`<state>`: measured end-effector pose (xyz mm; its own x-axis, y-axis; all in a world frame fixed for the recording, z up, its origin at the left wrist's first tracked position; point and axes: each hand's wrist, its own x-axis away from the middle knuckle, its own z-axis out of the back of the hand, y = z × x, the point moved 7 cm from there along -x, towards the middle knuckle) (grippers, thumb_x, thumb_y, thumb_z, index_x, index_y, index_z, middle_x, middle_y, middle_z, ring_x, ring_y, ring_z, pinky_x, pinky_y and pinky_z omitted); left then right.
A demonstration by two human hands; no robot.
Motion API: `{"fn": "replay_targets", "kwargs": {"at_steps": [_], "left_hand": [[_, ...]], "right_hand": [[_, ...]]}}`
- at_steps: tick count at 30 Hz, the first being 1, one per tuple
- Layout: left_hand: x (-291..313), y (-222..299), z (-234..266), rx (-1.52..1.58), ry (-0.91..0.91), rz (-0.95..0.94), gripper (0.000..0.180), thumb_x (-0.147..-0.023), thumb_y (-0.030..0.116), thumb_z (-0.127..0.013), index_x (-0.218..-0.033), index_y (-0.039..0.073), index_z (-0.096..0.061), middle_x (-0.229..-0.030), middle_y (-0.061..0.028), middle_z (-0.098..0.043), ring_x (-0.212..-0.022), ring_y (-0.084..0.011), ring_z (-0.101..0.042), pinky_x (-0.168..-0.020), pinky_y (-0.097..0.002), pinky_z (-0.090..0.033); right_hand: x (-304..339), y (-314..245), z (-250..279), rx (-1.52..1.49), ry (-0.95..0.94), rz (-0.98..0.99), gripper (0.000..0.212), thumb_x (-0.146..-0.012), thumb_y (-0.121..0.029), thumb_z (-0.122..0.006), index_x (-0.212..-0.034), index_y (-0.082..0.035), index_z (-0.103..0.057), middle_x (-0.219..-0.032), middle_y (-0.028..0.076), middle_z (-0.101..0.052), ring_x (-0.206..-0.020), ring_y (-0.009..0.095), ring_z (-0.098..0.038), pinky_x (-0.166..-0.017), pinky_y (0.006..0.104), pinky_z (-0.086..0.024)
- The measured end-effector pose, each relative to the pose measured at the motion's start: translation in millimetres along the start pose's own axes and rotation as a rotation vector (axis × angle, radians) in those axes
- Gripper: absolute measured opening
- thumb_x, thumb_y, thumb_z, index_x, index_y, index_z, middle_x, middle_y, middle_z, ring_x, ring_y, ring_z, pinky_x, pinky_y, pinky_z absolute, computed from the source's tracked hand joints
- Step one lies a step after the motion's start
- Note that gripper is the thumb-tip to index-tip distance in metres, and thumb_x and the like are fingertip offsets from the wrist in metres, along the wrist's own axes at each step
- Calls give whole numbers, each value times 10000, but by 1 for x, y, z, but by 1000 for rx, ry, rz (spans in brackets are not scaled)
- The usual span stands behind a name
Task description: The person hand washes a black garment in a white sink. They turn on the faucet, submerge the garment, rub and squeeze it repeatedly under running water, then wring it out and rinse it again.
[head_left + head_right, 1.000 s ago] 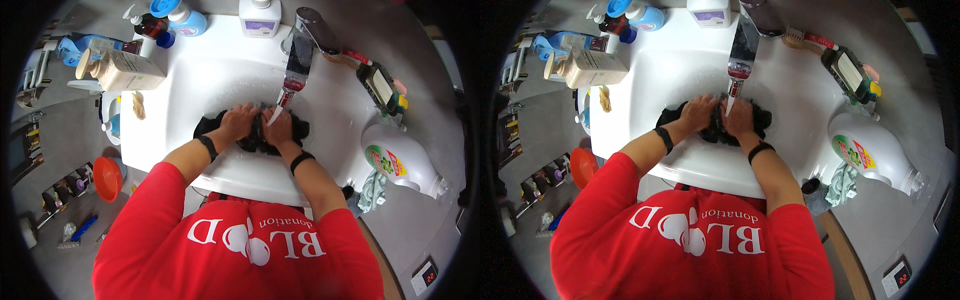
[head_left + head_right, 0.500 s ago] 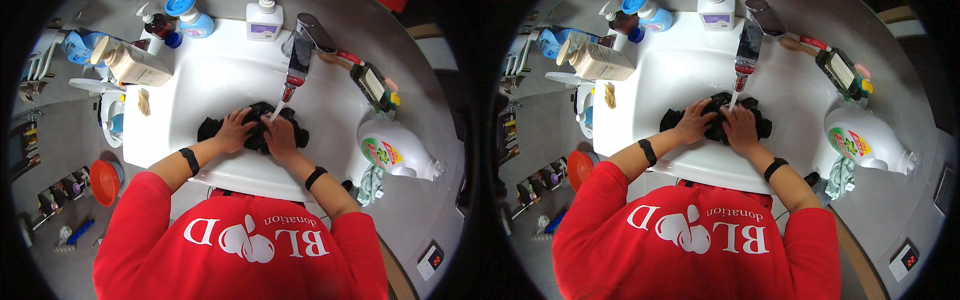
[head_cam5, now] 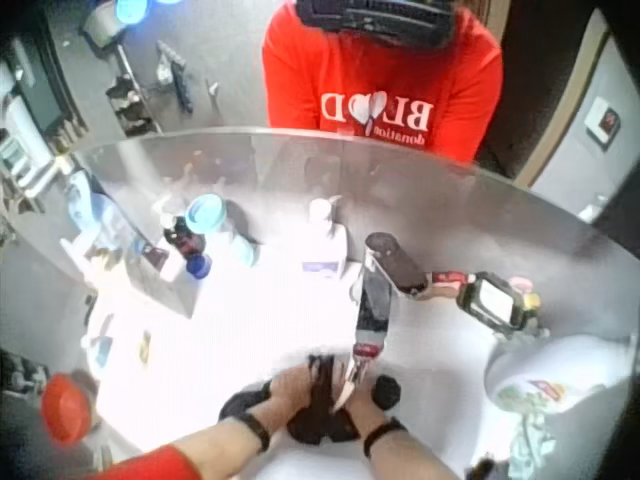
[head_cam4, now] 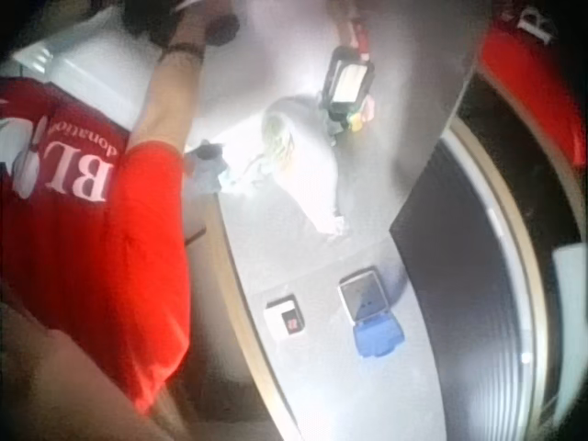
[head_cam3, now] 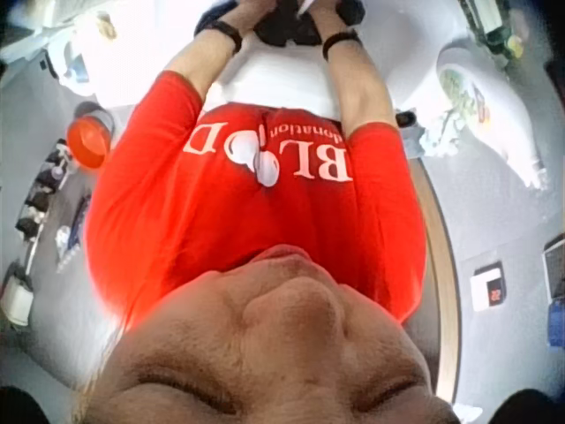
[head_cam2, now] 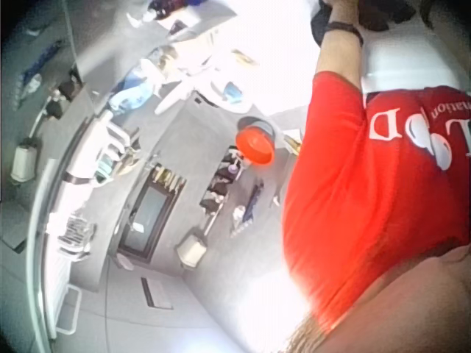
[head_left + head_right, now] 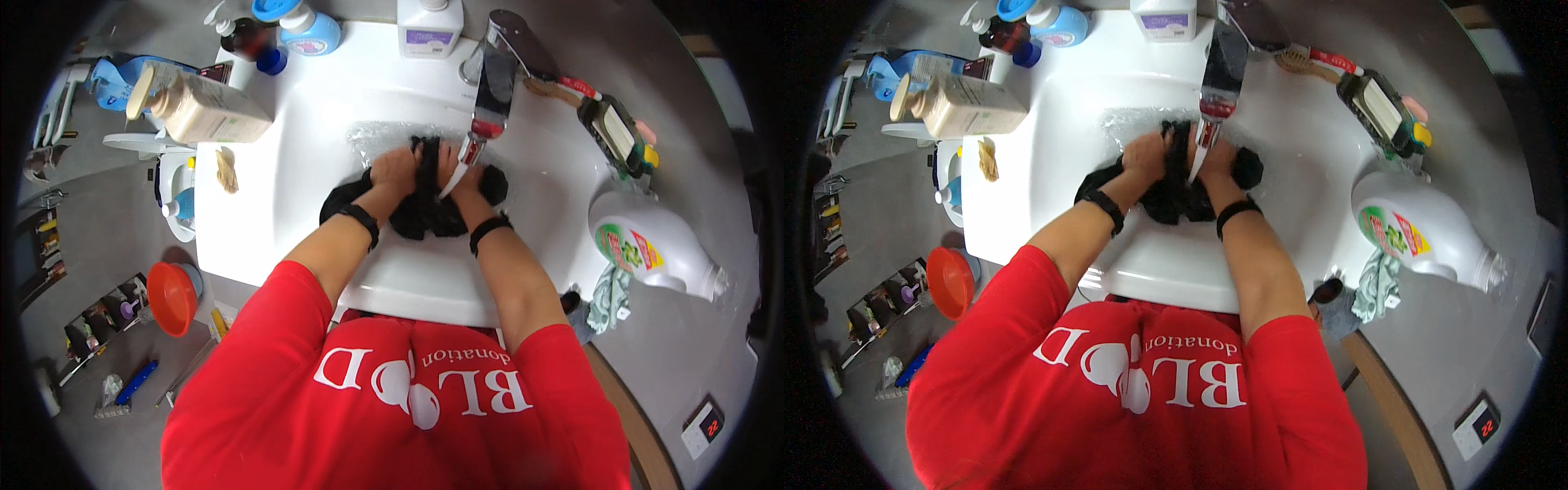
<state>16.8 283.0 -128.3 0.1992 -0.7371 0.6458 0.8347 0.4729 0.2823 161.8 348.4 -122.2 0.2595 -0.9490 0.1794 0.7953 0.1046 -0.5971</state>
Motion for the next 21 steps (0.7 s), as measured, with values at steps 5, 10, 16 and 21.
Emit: {"fn": "replay_targets", "kwargs": {"at_steps": [5,10,16,21], "left_hand": [[28,-22,25,600,211,-244,378,-950,341,-560,-1206,68,-615,-1318,-247,-512,-1217,-386,-514,-1029,-492,-383],[129,-14,-1,-195,240,-700,362,-895,307,-601,-1223,157,-612,-1498,-161,-293,-1378,-394,-260,-1054,-600,-282],[88,5,-9,-414,281,-502,406,-818,226,-618,-1216,159,-582,-1399,-153,-404,-1205,-356,-427,-926,-522,-429],[36,11,1,-186,206,-253,308,-878,246,-576,-1144,94,-602,-1146,-159,-595,-1061,-352,-592,-882,-441,-498]], "right_hand": [[17,18,27,-226,-234,-140,371,-930,-323,-572,-1059,22,-622,-1101,268,-613,-1013,450,-579,-910,489,-461],[138,-46,42,217,-19,726,251,-885,-254,-640,-1088,-111,-608,-1330,118,-485,-1251,384,-430,-1018,622,-327],[85,-31,6,283,6,423,166,-882,-250,-622,-991,-133,-666,-1026,137,-596,-1059,363,-539,-866,544,-431],[26,1,-14,229,-199,-108,254,-929,-315,-565,-1034,-116,-683,-931,206,-676,-894,406,-642,-790,498,-511]]}}
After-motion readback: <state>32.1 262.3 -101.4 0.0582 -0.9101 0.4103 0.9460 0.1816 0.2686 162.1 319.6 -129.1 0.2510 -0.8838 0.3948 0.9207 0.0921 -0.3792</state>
